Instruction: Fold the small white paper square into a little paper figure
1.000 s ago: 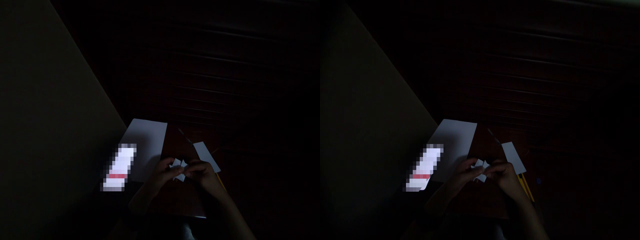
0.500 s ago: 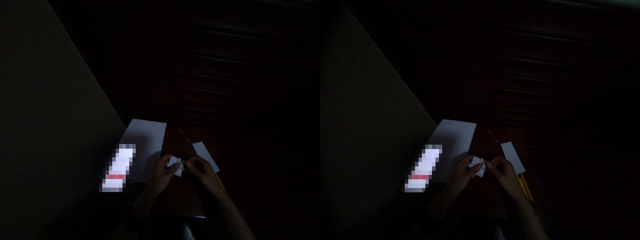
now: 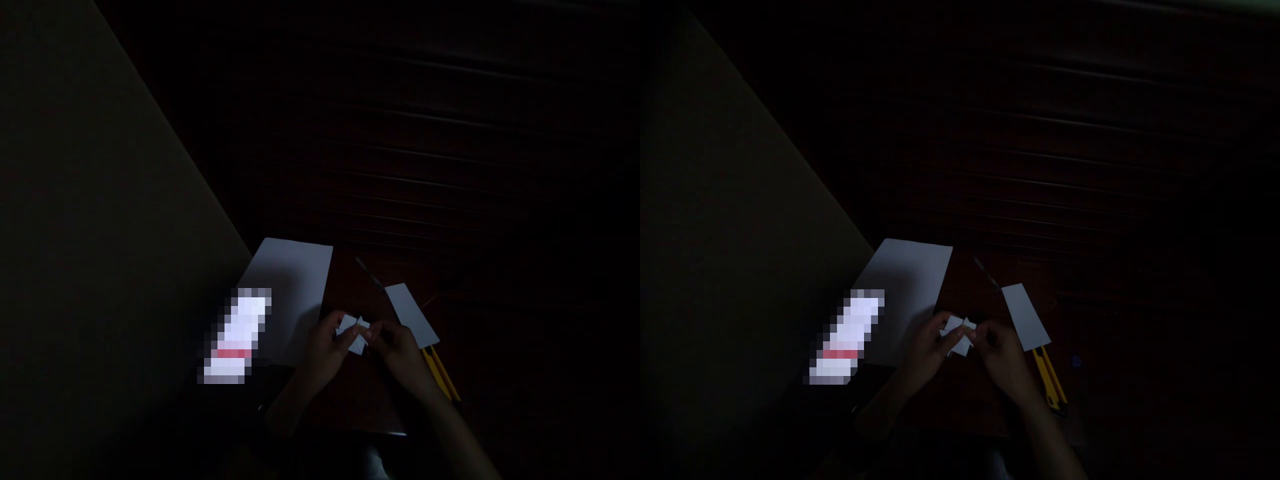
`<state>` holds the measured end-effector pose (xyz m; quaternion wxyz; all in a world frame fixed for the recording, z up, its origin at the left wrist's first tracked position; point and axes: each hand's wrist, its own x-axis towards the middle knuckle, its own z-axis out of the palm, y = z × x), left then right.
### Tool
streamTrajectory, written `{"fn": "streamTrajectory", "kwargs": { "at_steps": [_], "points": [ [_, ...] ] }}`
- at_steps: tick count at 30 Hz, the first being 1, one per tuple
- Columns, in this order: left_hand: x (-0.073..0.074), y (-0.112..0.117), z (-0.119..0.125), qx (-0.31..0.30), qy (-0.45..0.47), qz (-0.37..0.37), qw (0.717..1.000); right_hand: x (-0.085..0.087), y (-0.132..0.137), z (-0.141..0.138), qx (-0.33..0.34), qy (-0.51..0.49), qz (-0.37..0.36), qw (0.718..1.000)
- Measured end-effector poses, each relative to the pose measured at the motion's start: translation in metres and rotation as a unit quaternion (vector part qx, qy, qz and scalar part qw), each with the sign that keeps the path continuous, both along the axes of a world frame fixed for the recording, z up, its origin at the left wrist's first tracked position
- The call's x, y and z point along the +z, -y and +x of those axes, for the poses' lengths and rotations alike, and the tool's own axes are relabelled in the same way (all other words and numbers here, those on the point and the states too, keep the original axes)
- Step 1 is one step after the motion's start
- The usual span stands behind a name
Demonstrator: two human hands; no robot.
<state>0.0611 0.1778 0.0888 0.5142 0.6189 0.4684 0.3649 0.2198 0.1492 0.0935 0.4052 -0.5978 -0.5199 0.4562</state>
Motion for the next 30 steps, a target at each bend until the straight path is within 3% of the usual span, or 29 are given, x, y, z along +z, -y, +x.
{"fn": "streamTrajectory", "kwargs": {
  "at_steps": [5, 14, 19, 24, 30],
  "points": [
    [0.000, 0.000, 0.000, 0.004, -0.019, 0.009, 1.000, -0.001, 0.002, -0.001, 0.032, -0.005, 0.012, 0.999],
    [-0.002, -0.002, 0.002, 0.030, -0.041, -0.005, 0.999, -0.005, 0.003, 0.000, 0.013, 0.003, 0.003, 1.000],
    [-0.006, -0.002, 0.000, 0.011, -0.083, -0.027, 0.996, -0.008, 0.002, -0.001, 0.016, 0.004, -0.009, 1.000],
    [-0.010, -0.004, 0.000, 0.048, -0.056, -0.055, 0.996, -0.003, 0.004, -0.005, -0.020, -0.062, -0.002, 0.998],
    [-0.008, -0.004, 0.000, 0.048, -0.003, -0.116, 0.992, 0.004, 0.005, -0.005, 0.014, -0.048, 0.045, 0.998]
  ]
}}
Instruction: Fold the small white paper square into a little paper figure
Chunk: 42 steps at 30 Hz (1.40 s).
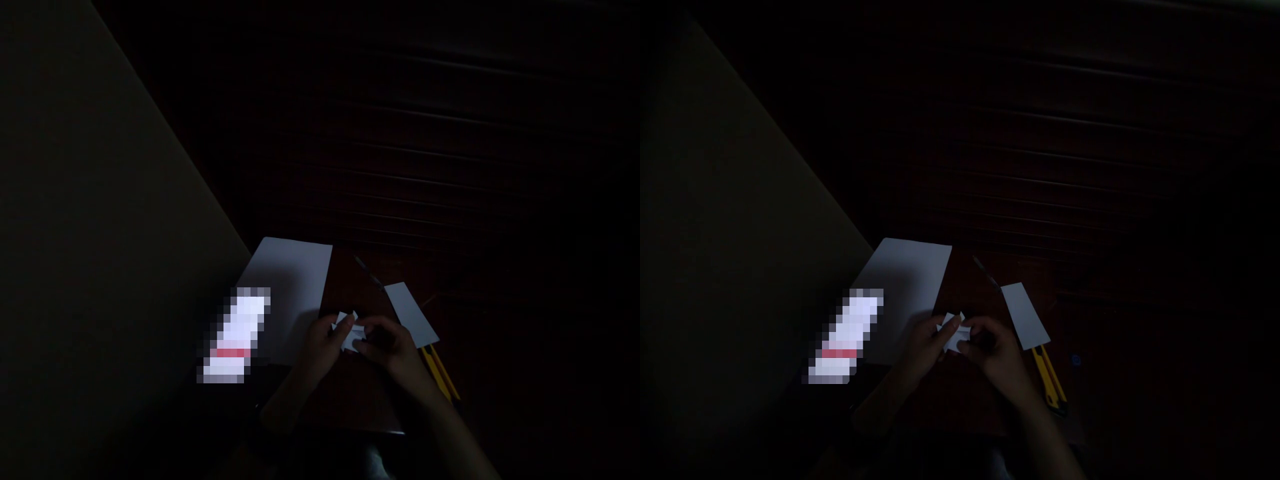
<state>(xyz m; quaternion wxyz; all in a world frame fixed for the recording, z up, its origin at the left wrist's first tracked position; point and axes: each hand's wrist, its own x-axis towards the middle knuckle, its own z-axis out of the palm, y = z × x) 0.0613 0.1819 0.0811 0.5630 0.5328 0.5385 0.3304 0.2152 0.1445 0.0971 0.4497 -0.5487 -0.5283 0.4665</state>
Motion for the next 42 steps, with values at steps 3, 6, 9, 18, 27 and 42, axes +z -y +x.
{"fn": "streamTrajectory", "kwargs": {
  "at_steps": [3, 6, 9, 18, 27, 42],
  "points": [
    [0.001, 0.002, 0.000, -0.026, 0.026, -0.026, 0.999, -0.003, -0.001, 0.000, 0.002, -0.005, -0.002, 1.000],
    [0.003, 0.003, 0.000, -0.040, 0.039, -0.045, 0.997, -0.004, 0.000, 0.000, 0.011, -0.055, -0.036, 0.998],
    [0.006, 0.004, 0.001, -0.047, 0.050, -0.067, 0.995, -0.004, 0.000, 0.000, 0.016, -0.112, -0.074, 0.991],
    [0.017, 0.007, 0.002, -0.062, 0.080, -0.106, 0.989, -0.006, 0.000, 0.004, 0.042, -0.155, -0.096, 0.982],
    [0.019, 0.007, 0.002, -0.053, 0.079, -0.112, 0.989, -0.001, 0.001, 0.003, 0.040, -0.148, -0.073, 0.985],
    [0.010, 0.005, 0.006, -0.030, 0.011, 0.026, 0.999, 0.003, 0.000, -0.001, 0.009, -0.032, -0.016, 0.999]
  ]
}}
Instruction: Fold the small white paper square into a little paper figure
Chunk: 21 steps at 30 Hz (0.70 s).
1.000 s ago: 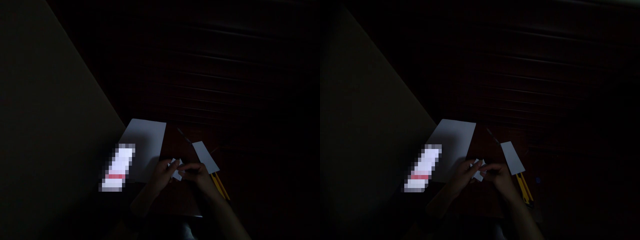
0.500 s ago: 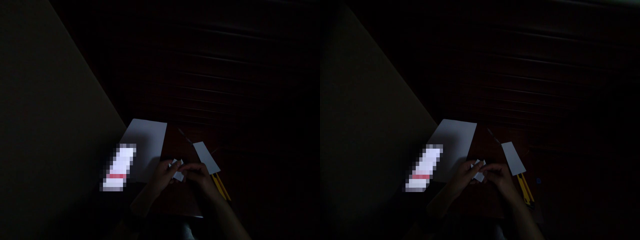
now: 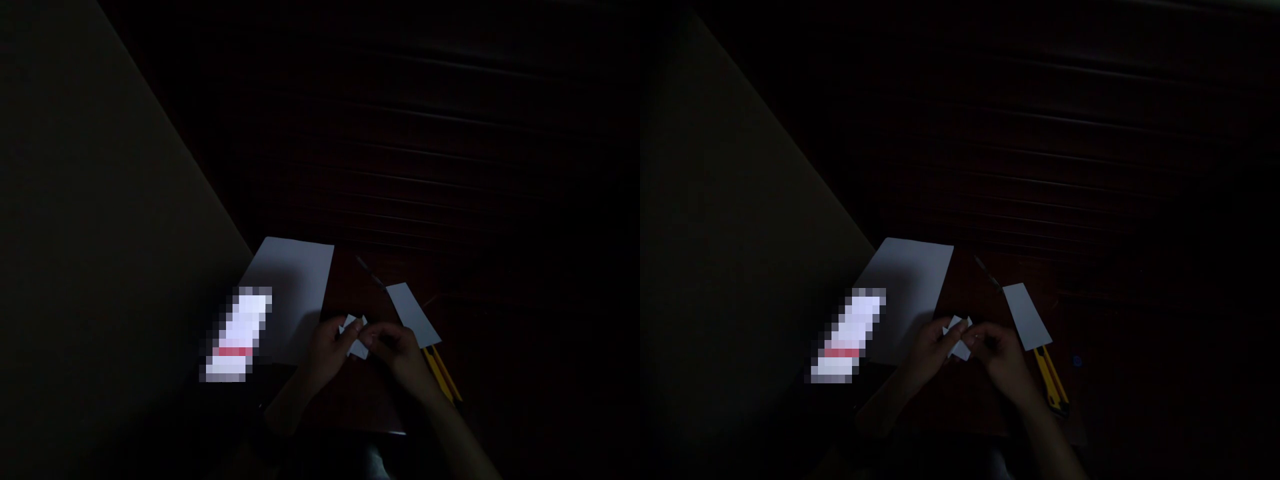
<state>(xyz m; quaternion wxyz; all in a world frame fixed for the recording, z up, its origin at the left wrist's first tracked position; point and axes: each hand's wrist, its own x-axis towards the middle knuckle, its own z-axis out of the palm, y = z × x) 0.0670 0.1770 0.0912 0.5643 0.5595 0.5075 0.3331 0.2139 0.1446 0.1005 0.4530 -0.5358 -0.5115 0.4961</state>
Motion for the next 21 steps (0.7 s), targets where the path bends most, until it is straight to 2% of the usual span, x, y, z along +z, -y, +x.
{"fn": "streamTrajectory", "kwargs": {
  "at_steps": [4, 10, 15, 21],
  "points": [
    [0.0015, 0.0000, -0.0013, 0.011, -0.030, 0.044, 0.999, -0.0025, -0.0006, -0.0001, -0.029, -0.014, 0.007, 0.999],
    [0.0010, 0.0032, 0.0007, -0.022, -0.001, 0.032, 0.999, -0.0040, 0.0004, -0.0008, -0.048, 0.011, 0.020, 0.999],
    [-0.0029, 0.0045, 0.0026, -0.018, 0.002, 0.017, 1.000, -0.0048, 0.0021, -0.0045, -0.073, 0.036, 0.042, 0.996],
    [0.0032, 0.0068, 0.0035, -0.005, 0.013, 0.042, 0.999, -0.0056, 0.0039, -0.0098, -0.099, 0.042, 0.049, 0.993]
  ]
}}
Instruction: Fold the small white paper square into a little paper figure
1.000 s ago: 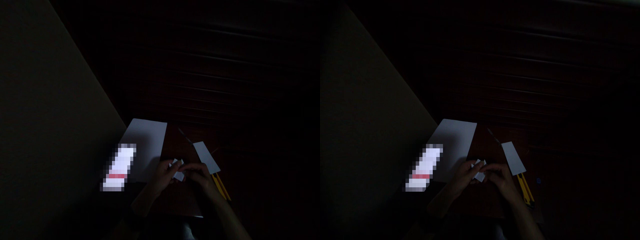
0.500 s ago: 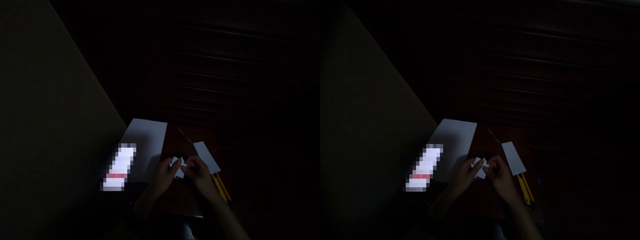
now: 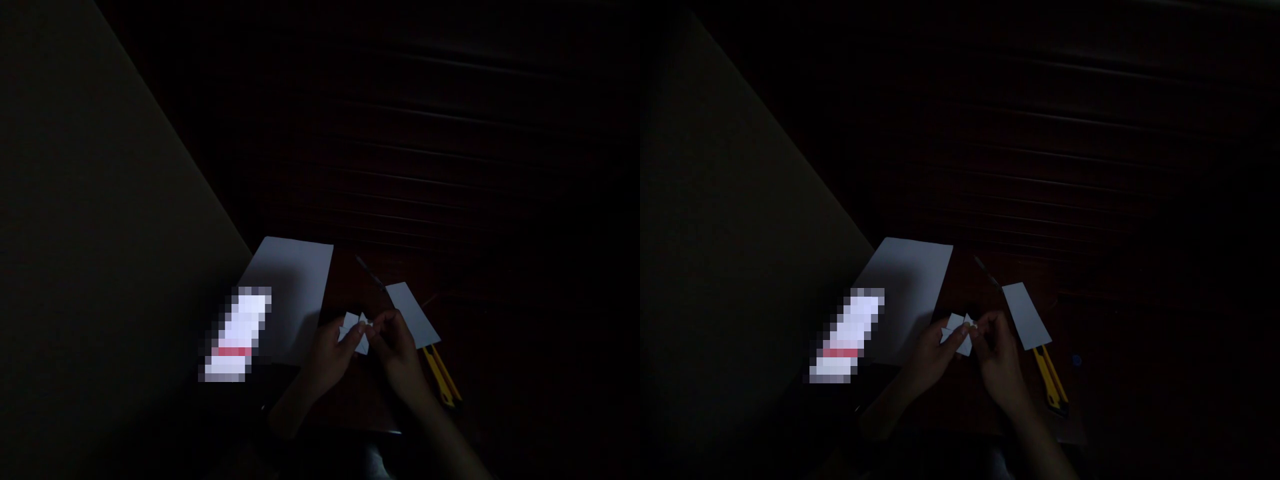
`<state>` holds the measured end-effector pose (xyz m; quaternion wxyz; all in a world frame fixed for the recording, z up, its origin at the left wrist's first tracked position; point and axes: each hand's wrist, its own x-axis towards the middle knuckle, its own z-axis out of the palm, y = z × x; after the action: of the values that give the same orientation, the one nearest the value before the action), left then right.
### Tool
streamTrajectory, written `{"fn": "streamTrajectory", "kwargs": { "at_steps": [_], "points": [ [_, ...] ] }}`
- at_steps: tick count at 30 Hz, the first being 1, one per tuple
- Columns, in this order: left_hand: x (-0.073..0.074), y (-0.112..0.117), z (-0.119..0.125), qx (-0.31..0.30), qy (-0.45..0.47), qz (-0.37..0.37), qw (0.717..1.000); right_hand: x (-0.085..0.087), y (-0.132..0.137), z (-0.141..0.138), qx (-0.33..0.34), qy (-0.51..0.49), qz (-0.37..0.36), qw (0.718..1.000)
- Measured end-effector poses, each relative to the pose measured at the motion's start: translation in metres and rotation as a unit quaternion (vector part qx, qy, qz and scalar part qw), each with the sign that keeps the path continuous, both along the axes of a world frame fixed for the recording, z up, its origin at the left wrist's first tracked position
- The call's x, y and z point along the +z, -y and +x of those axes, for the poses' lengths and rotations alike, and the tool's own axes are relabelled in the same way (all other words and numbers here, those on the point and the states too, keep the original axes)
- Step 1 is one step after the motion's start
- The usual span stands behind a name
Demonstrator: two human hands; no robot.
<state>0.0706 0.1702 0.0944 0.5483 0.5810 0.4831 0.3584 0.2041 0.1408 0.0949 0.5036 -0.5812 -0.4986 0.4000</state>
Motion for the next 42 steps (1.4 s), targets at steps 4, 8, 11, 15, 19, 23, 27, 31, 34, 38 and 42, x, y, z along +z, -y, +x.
{"fn": "streamTrajectory", "kwargs": {
  "at_steps": [4, 8, 11, 15, 19, 23, 27, 31, 34, 38, 42],
  "points": [
    [-0.001, 0.002, 0.002, 0.024, 0.001, -0.010, 1.000, 0.003, 0.001, -0.005, -0.020, -0.003, 0.011, 1.000],
    [-0.003, 0.002, 0.003, 0.030, 0.001, -0.008, 1.000, 0.006, 0.003, -0.008, -0.036, -0.010, 0.018, 0.999],
    [-0.003, 0.003, 0.003, 0.018, 0.008, -0.011, 1.000, 0.007, 0.003, -0.008, -0.041, -0.029, 0.002, 0.999],
    [-0.004, 0.002, 0.003, 0.034, 0.025, -0.030, 0.999, 0.010, 0.003, -0.008, -0.037, -0.046, -0.028, 0.998],
    [-0.004, 0.003, 0.004, 0.042, 0.054, -0.028, 0.997, 0.010, 0.003, -0.010, -0.042, -0.053, -0.022, 0.997],
    [-0.003, 0.004, 0.005, 0.050, 0.067, -0.043, 0.996, 0.007, 0.004, -0.012, -0.054, -0.033, 0.007, 0.998],
    [-0.002, 0.004, 0.004, 0.041, 0.069, -0.054, 0.995, 0.006, 0.005, -0.014, -0.091, 0.014, 0.054, 0.994],
    [0.000, 0.006, 0.004, 0.044, 0.045, -0.020, 0.998, 0.010, 0.006, -0.013, -0.080, 0.005, 0.031, 0.996],
    [0.000, 0.008, 0.006, 0.063, 0.027, -0.005, 0.998, 0.015, 0.007, -0.010, -0.078, -0.010, 0.006, 0.997],
    [-0.001, 0.009, 0.006, 0.070, 0.002, 0.006, 0.998, 0.016, 0.008, -0.008, -0.075, -0.023, -0.002, 0.997],
    [0.000, 0.009, 0.005, 0.071, -0.014, 0.010, 0.997, 0.010, 0.006, -0.008, -0.040, -0.055, 0.014, 0.998]
  ]
}}
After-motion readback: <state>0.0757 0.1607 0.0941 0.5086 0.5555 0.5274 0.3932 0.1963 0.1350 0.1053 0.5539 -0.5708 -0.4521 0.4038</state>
